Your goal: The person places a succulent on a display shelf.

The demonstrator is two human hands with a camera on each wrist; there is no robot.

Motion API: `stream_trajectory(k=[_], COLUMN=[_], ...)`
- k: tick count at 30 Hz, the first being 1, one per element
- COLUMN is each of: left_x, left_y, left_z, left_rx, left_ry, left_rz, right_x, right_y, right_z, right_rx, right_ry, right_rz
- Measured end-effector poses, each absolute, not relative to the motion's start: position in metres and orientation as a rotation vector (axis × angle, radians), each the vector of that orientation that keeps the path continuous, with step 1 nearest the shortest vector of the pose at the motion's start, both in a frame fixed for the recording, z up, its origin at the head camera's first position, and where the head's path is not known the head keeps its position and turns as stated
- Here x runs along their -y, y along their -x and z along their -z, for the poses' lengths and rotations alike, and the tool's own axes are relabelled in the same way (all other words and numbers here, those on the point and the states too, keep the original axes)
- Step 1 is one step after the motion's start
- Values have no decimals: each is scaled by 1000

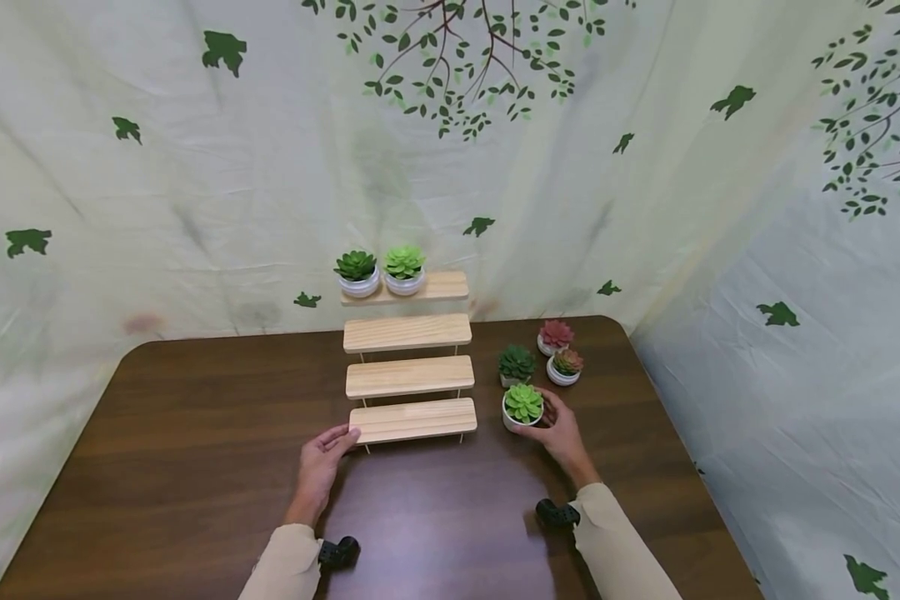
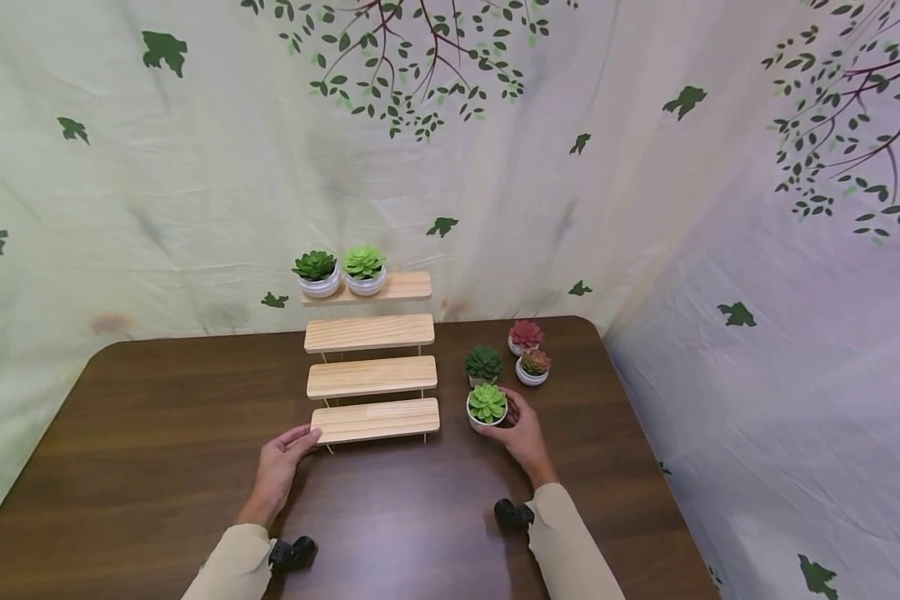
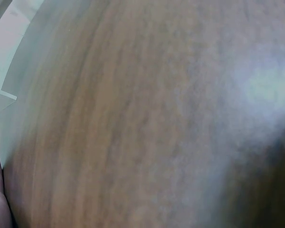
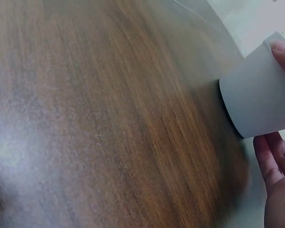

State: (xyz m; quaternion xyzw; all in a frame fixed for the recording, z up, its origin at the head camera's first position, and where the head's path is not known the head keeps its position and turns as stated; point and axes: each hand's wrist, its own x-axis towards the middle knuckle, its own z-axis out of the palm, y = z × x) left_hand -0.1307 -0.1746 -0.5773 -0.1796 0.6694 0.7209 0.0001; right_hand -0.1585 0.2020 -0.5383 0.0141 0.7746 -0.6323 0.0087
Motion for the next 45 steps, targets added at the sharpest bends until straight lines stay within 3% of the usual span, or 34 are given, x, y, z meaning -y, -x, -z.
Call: stream_trajectory(k=[25, 45], left_x=[175, 175], left_y=[131, 130], left_z=[575, 577], left_rx=[-2098, -2094], left_ry=[545, 522], left_rz=[-2276, -2305], right_x=[-206, -184], right_y=[172, 206], right_z=[522, 468], right_rx=[-2399, -2300], right_ry=[-11, 99], right_rz=[2039, 2123])
